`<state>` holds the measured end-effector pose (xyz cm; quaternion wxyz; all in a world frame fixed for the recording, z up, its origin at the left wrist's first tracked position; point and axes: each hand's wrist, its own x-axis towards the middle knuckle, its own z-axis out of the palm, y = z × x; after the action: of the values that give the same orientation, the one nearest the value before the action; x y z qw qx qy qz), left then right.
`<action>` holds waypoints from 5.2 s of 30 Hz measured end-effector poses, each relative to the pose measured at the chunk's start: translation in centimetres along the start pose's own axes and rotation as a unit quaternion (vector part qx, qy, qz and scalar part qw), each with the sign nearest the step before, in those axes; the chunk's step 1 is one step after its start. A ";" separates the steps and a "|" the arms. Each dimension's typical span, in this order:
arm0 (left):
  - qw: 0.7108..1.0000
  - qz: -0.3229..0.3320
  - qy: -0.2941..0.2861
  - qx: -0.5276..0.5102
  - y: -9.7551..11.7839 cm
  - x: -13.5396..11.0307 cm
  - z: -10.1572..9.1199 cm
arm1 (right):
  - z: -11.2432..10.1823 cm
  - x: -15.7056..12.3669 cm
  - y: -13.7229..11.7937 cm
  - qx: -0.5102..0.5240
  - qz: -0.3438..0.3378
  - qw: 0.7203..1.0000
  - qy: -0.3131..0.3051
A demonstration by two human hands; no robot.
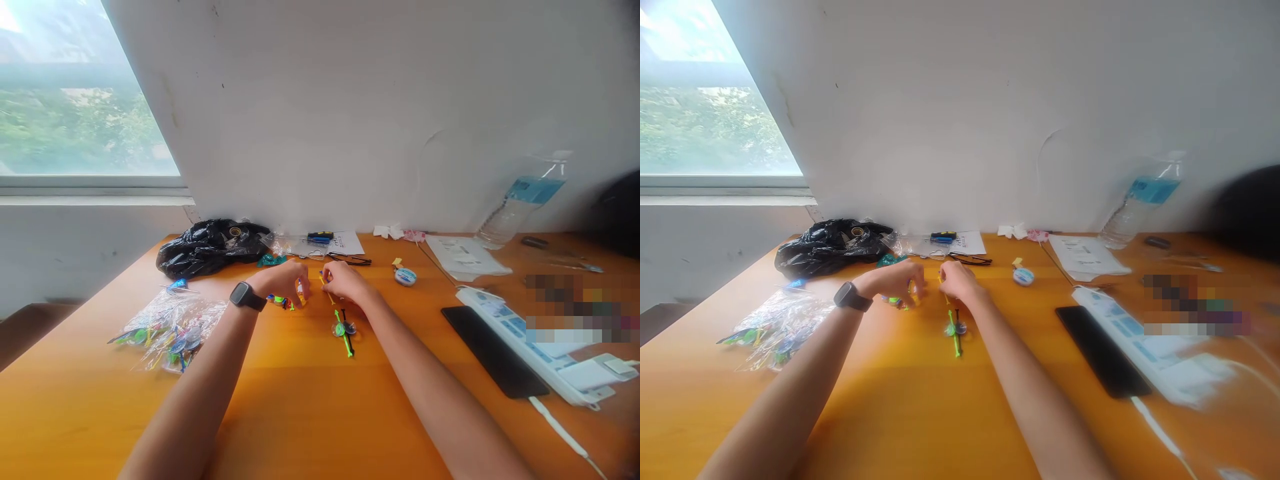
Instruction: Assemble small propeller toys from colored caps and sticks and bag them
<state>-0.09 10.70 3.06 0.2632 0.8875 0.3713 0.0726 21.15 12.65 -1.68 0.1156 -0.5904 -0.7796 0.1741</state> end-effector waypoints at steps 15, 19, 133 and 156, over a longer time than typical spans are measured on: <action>0.999 0.020 0.003 0.043 -2.0 0.0 0.2 | 0.5 0.3 1.0 0.000 -0.013 1.000 0.023; 0.996 0.033 0.051 0.070 -2.9 0.3 0.3 | 0.6 0.4 1.1 0.012 -0.012 1.000 0.017; 0.874 0.016 0.267 -0.406 5.4 0.3 -1.6 | -9.7 -3.5 -2.1 0.476 -0.194 0.857 0.041; 0.844 -0.047 0.239 -0.478 4.1 1.1 -0.8 | -6.7 -1.9 -1.8 0.357 -0.203 0.910 0.056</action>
<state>2.93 9.40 5.77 0.5612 0.5881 0.3831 0.4388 22.64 11.24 5.21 0.3945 -0.3475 -0.7609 0.3803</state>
